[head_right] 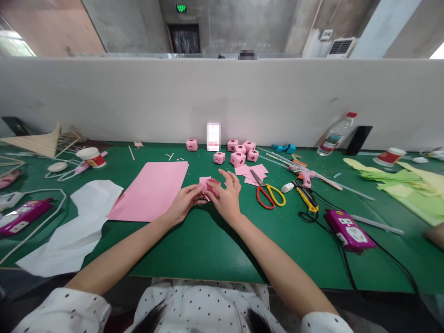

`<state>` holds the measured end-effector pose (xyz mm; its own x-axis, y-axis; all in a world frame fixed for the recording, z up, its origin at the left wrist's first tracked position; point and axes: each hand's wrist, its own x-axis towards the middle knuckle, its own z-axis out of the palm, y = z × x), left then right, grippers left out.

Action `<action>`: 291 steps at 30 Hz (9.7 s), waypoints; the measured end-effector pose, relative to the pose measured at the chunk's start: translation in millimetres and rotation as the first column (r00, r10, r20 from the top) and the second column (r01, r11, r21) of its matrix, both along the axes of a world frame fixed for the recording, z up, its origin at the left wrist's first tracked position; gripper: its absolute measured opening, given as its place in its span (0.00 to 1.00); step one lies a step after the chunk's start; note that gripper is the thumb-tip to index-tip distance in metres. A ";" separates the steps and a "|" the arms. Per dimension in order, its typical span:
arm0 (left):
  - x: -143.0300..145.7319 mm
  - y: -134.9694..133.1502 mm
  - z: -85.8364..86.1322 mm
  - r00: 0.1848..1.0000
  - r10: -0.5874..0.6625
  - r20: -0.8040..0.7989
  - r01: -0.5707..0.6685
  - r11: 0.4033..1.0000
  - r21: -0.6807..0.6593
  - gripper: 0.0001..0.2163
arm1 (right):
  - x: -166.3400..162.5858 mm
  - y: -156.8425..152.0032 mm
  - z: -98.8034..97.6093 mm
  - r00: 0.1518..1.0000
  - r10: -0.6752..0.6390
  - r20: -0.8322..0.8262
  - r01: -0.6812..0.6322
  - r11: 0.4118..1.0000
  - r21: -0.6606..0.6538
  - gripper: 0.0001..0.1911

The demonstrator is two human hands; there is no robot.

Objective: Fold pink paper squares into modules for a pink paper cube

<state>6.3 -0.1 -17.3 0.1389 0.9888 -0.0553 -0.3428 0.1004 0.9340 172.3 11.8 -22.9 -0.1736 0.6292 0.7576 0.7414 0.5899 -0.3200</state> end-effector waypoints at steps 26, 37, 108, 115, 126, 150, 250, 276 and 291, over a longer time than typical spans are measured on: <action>-10.5 -2.6 5.7 0.695 0.349 -0.629 0.104 0.816 0.568 0.11 | 6.7 4.9 6.8 0.971 0.215 -0.103 -0.229 0.960 -0.158 0.07; -19.1 4.5 0.6 0.496 0.601 -0.627 0.238 0.601 0.763 0.07 | 5.8 4.4 5.4 0.970 0.216 -0.113 -0.232 0.959 -0.161 0.04; -7.5 -1.7 -0.5 0.504 0.500 -0.704 0.194 0.729 0.657 0.09 | -4.7 -0.1 -2.6 0.921 0.178 -0.345 -0.313 0.865 -0.391 0.05; -7.7 -2.2 1.5 0.645 0.444 -0.622 0.097 0.760 0.642 0.07 | -7.6 -2.5 5.0 0.847 0.175 -0.503 -0.409 0.818 -0.404 0.09; -9.6 2.8 -0.3 0.778 0.309 -0.547 -0.036 0.891 0.452 0.09 | -7.7 -3.5 4.7 0.865 0.173 -0.471 -0.374 0.848 -0.376 0.10; -9.2 1.0 3.6 0.783 0.277 -0.557 -0.008 0.900 0.436 0.13 | -7.8 -6.8 4.8 0.877 0.164 -0.451 -0.349 0.864 -0.364 0.15; -9.9 -5.6 6.4 0.825 0.269 -0.498 0.025 0.861 0.508 0.10 | 3.9 -0.2 9.1 0.918 0.242 -0.314 -0.370 0.808 -0.458 0.04; -4.3 -9.2 8.5 0.768 0.249 -0.590 0.062 0.888 0.455 0.15 | 2.0 4.4 6.8 0.924 0.137 -0.357 -0.309 0.816 -0.489 0.09; -4.2 -10.5 5.5 0.573 0.310 -0.758 0.150 0.870 0.470 0.13 | 2.4 12.6 -3.3 0.867 0.131 -0.481 -0.423 0.706 -0.569 0.13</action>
